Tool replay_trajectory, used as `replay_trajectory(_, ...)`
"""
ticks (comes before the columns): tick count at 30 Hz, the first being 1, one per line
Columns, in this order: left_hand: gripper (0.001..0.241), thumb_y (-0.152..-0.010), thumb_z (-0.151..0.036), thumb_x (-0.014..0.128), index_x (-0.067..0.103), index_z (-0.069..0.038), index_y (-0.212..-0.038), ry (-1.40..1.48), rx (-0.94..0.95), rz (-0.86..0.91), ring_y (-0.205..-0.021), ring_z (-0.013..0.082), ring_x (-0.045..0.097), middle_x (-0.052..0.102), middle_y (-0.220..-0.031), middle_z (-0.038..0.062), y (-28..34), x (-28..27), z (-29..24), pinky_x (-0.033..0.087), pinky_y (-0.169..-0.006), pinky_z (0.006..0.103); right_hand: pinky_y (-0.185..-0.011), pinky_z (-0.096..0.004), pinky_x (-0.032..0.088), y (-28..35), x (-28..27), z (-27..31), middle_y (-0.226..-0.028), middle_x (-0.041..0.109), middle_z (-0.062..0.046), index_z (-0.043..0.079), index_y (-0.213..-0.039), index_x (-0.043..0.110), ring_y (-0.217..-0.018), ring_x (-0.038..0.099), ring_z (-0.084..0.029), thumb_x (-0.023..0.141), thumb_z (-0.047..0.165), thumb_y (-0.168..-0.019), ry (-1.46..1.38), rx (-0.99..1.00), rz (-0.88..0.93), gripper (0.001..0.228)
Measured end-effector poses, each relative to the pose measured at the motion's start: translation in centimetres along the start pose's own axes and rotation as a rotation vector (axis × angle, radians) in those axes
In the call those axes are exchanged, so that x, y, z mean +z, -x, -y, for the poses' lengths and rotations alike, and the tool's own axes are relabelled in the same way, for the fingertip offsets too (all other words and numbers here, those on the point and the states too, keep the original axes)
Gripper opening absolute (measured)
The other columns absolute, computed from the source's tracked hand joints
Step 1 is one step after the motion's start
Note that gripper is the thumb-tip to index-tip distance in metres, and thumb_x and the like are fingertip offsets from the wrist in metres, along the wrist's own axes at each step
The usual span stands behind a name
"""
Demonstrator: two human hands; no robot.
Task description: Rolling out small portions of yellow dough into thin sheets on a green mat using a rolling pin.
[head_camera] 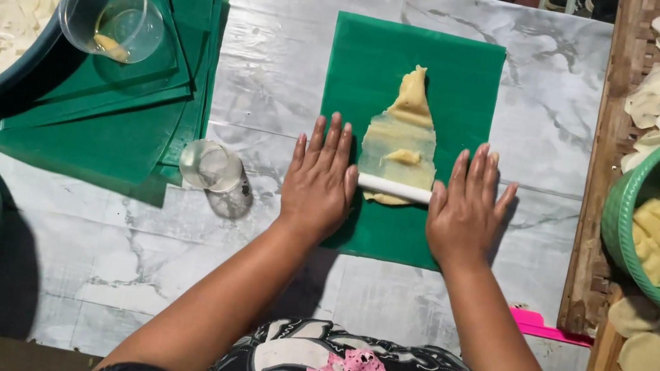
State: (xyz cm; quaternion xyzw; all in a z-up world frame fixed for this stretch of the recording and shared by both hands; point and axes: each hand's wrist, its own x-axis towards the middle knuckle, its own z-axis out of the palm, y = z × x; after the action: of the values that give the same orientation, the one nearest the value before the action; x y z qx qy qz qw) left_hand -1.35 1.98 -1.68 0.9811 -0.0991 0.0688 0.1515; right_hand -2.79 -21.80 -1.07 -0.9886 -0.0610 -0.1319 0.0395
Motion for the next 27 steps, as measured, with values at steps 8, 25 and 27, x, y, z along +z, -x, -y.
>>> replay_trajectory(8, 0.068, -0.107, -0.041, 0.032, 0.019, -0.009, -0.166, 0.004, -0.079, 0.111, -0.161, 0.0336, 0.005, 0.008, -0.174, 0.013, -8.0, 0.0, 0.6, 0.003, -0.129, 0.0559, -0.117, -0.075, 0.019, -8.2, 0.2, -0.9, -0.172, 0.012, -0.019, 0.019, -0.167, 0.025, -0.159, 0.014, -0.037, 0.038, 0.052, -0.110, -0.058, 0.117, 0.159, 0.067)
replay_trajectory(25, 0.034, -0.099, -0.027, 0.058, 0.067, -0.041, -0.129, 0.085, 0.174, -0.329, -0.115, 0.0254, 0.063, 0.064, -0.108, -0.001, -0.8, 1.4, 3.6, 0.035, -0.119, 0.0574, -0.095, -0.045, 0.043, 0.1, 0.7, -4.0, -0.108, 0.051, -0.001, 0.029, -0.144, 0.063, -0.099, 0.054, -0.027, 0.061, 0.037, -0.100, -0.110, -0.222, -0.234, 0.045)
replay_trajectory(27, 0.035, -0.098, -0.030, 0.060, 0.067, -0.046, -0.129, 0.083, 0.174, -0.331, -0.116, 0.0233, 0.063, 0.063, -0.108, -0.003, -3.3, 3.5, 4.5, 0.034, -0.120, 0.0569, -0.090, -0.045, 0.048, -2.0, 2.0, -4.8, -0.106, 0.056, -0.003, 0.032, -0.146, 0.064, -0.097, 0.059, -0.029, 0.076, 0.024, -0.090, -0.179, -0.225, -0.197, 0.058)
